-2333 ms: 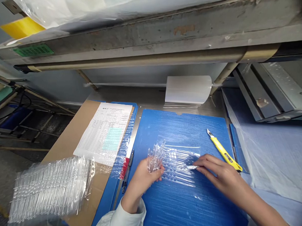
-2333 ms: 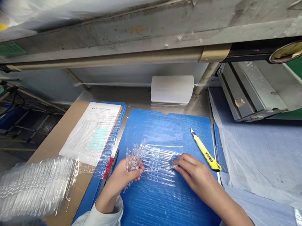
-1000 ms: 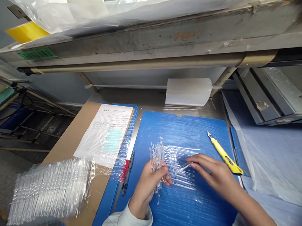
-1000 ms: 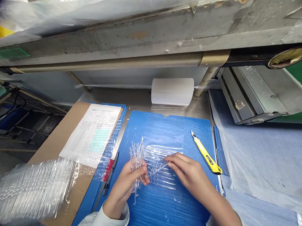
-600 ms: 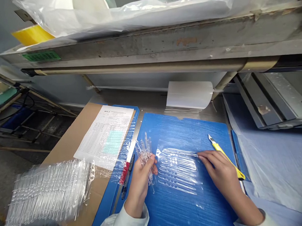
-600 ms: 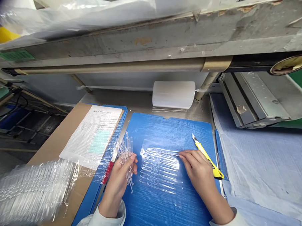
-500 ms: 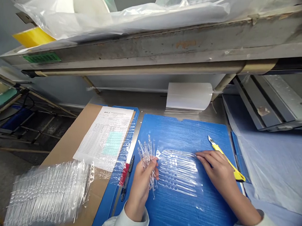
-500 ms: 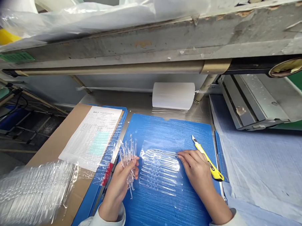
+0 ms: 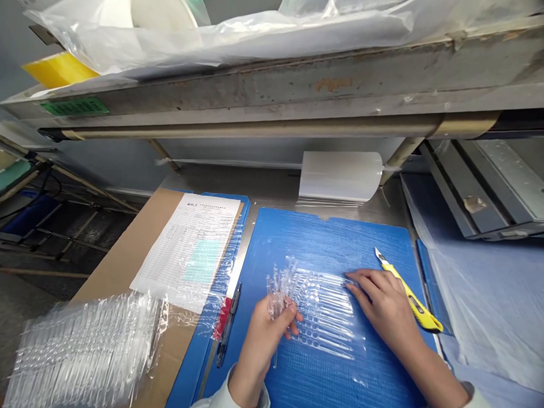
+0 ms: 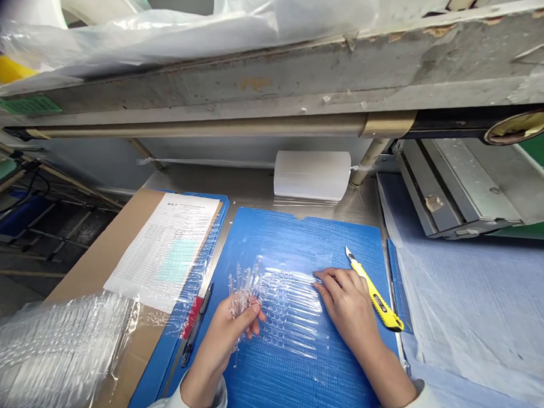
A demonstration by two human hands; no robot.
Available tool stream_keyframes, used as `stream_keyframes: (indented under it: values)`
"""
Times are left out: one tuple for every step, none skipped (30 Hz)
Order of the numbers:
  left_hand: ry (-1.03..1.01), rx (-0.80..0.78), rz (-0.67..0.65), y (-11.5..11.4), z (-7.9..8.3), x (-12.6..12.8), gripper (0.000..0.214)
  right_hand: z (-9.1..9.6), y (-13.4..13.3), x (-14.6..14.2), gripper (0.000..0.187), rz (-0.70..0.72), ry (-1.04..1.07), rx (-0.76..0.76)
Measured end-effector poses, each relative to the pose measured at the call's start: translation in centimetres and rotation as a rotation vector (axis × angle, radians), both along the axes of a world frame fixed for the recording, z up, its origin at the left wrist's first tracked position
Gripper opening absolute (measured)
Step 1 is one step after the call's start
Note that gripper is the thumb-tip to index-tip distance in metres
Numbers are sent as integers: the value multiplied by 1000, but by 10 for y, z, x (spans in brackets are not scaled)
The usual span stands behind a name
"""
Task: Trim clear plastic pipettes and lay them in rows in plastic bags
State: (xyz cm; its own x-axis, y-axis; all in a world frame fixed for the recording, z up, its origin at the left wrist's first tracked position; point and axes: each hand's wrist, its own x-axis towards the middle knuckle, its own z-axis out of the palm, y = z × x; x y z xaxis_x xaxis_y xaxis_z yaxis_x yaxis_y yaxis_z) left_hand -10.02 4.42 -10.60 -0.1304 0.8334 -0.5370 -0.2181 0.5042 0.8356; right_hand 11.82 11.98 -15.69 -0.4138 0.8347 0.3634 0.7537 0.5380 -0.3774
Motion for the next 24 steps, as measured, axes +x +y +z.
stream_keyframes:
  values:
    - [19,-14,-45,0,1,2,22,5,-2,-2,23,9,15,1]
    - [34,-21,-96,1,2,4,20,11,-3,-4,24,35,43,-9]
    - [45,-22,-147,1,3,5,19,17,-5,-7,26,81,78,-32]
    - [51,-16,-195,2,4,7,18,24,-7,-10,26,143,116,-61]
    - [53,-5,-235,2,5,8,17,31,-8,-12,24,212,149,-90]
    - [50,5,-264,2,5,9,16,36,-9,-14,21,274,175,-114]
    - [46,10,-280,2,5,8,15,40,-10,-14,18,318,194,-128]
    - [42,6,-281,2,5,8,15,43,-11,-13,17,336,204,-131]
    - [36,-1,-264,2,5,6,15,44,-12,-11,16,323,207,-124]
    - [23,-7,-229,2,5,3,16,44,-14,-8,16,289,202,-112]
    - [1,-11,-174,1,4,0,18,42,-17,-4,17,252,188,-97]
    - [-34,-13,-106,1,4,-3,19,41,-22,-1,16,227,169,-85]
    - [-78,-15,-32,0,4,-6,21,39,-29,3,15,221,146,-82]
    - [-123,-20,35,-1,4,-10,22,37,-36,5,14,237,118,-92]
    - [-164,-29,89,-2,5,-12,23,35,-45,7,13,269,90,-113]
    - [-196,-41,129,-2,6,-15,23,34,-54,7,14,307,64,-136]
    - [-218,-56,158,-3,7,-16,23,32,-62,7,15,334,47,-155]
    - [-232,-66,180,-4,8,-17,23,31,-70,6,17,354,33,-169]
    - [-241,-71,196,-5,9,-17,22,29,-76,5,20,367,19,-177]
    - [-248,-73,211,-5,10,-17,23,28,-80,4,21,372,4,-182]
    - [-251,-73,222,-6,10,-17,24,26,-83,3,23,372,-9,-185]
    - [-252,-72,229,-6,10,-16,25,25,-85,3,23,369,-22,-186]
    - [-251,-69,232,-6,10,-16,26,24,-85,2,23,370,-30,-185]
    - [-250,-66,230,-7,10,-16,27,23,-85,3,23,374,-30,-179]
